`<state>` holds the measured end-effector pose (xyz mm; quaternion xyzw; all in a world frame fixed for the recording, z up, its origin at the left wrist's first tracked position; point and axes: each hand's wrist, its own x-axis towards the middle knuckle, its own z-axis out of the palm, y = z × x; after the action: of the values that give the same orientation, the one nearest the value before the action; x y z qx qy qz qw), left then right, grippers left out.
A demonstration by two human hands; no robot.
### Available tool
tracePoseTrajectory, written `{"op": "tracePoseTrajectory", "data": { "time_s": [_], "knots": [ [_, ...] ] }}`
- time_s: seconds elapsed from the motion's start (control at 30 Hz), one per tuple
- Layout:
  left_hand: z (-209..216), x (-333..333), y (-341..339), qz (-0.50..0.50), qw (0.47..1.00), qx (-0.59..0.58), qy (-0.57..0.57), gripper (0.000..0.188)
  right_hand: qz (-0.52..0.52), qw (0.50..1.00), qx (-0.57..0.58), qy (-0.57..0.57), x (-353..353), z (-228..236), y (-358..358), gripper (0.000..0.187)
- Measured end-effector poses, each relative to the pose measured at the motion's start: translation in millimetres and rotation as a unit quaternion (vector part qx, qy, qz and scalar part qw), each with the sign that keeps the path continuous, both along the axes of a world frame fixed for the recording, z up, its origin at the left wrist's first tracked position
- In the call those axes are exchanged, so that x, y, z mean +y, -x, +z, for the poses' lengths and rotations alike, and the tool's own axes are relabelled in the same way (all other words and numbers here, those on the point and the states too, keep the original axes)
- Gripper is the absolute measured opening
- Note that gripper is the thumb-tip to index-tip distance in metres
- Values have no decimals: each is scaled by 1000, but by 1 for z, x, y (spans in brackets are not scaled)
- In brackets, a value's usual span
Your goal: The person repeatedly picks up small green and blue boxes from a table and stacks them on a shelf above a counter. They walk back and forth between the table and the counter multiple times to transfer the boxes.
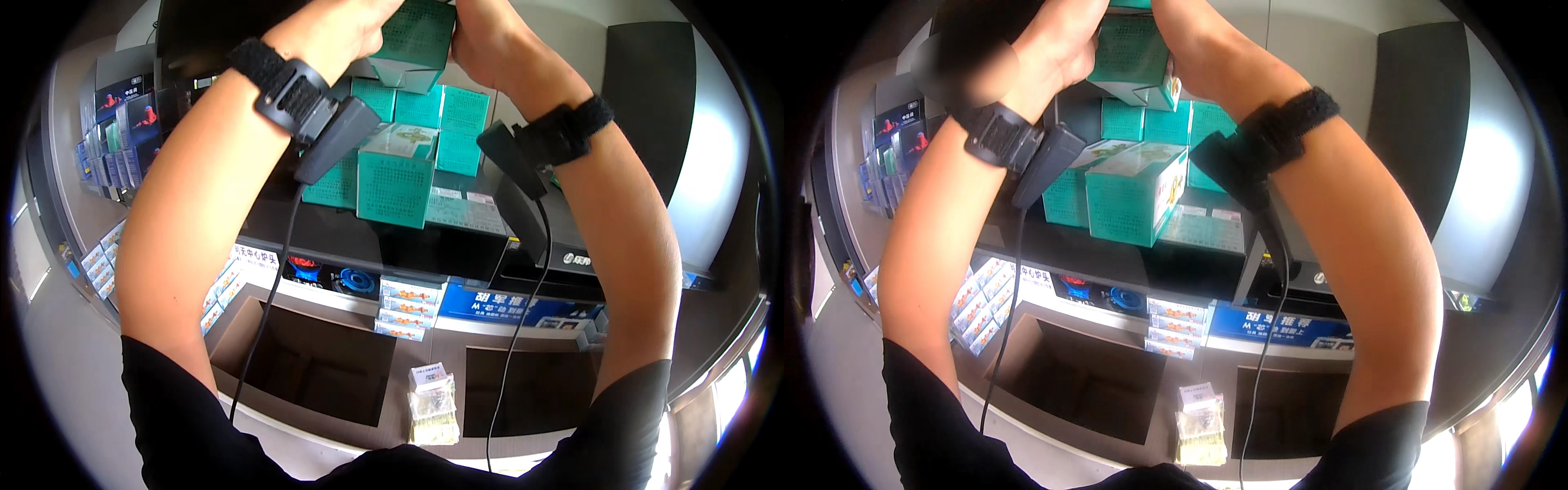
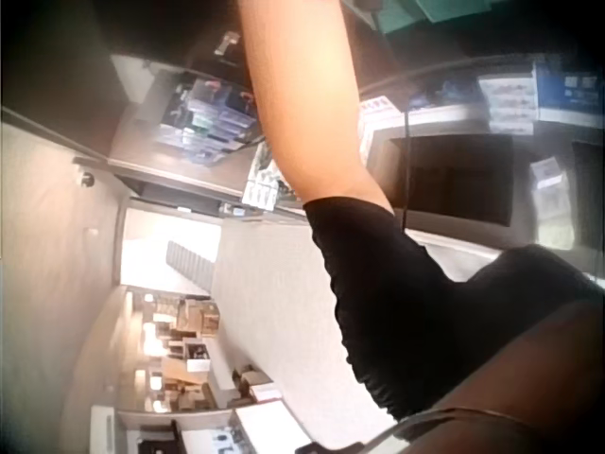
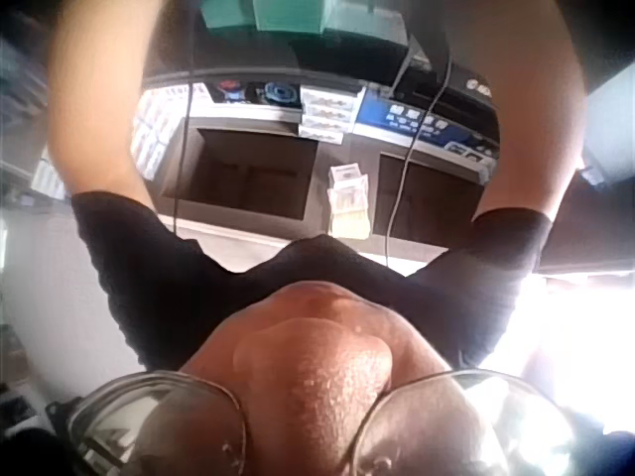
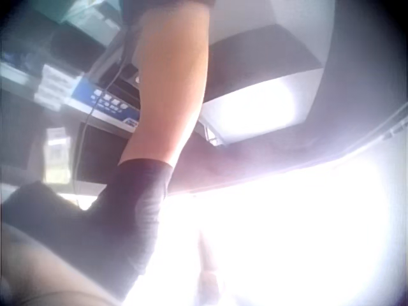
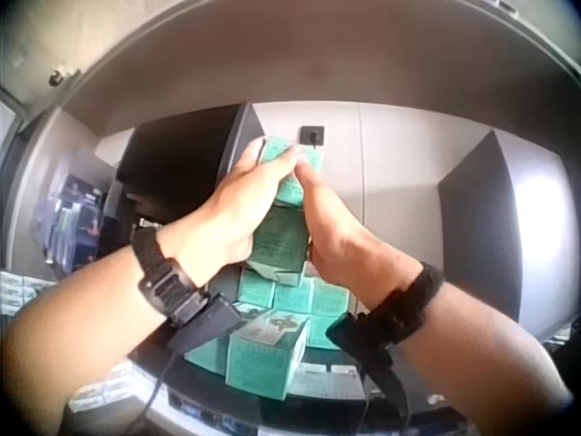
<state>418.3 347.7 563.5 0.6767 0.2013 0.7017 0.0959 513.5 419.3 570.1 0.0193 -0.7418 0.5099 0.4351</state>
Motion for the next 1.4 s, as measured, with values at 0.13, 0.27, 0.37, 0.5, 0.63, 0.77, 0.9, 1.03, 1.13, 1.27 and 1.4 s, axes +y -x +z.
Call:
{"op": "tracePoseTrajectory", "data": {
  "time_s": [0.13, 0.27, 0.37, 0.5, 0.63, 0.77, 0.9, 1.03, 1.13, 1.27, 1.4],
  "knots": [
    [2, 15, -5, -16, 997, 34, -65, 48, -50, 997, 20, -63, 2, 7, -9, 65],
    [22, -11, -6, 97, 984, 68, -133, 53, 0, 977, 117, -176, 11, 30, 17, 62],
    [53, 44, 20, 199, 958, -26, -206, 58, -124, 969, 72, -199, 39, 50, 25, 62],
    [13, 129, 66, 171, 981, -67, -56, 53, -183, 938, 156, -250, 137, 3, 80, 53],
    [12, 122, 98, 299, 953, 9, 52, 57, -280, 925, -88, -240, 136, 1, 88, 117],
    [14, 124, 91, 434, 888, 61, 139, 63, -337, 847, -174, -371, 154, -7, 73, 102],
    [11, 130, 85, 474, 865, 87, 141, 55, -418, 822, -192, -337, 156, -8, 75, 103],
    [13, 131, 109, 353, 909, 174, 136, 51, -377, 857, -61, -346, 160, 0, 53, 124],
    [5, 106, 82, 298, 902, 270, 160, 62, -439, 835, -26, -330, 157, 2, 28, 114],
    [7, 119, 86, 364, 827, 393, 169, 66, -501, 788, -105, -342, 135, -11, 15, 95],
    [-5, 126, 76, 588, 620, 487, 179, 60, -544, 720, -159, -401, 120, -14, 2, 79]
  ]
}}
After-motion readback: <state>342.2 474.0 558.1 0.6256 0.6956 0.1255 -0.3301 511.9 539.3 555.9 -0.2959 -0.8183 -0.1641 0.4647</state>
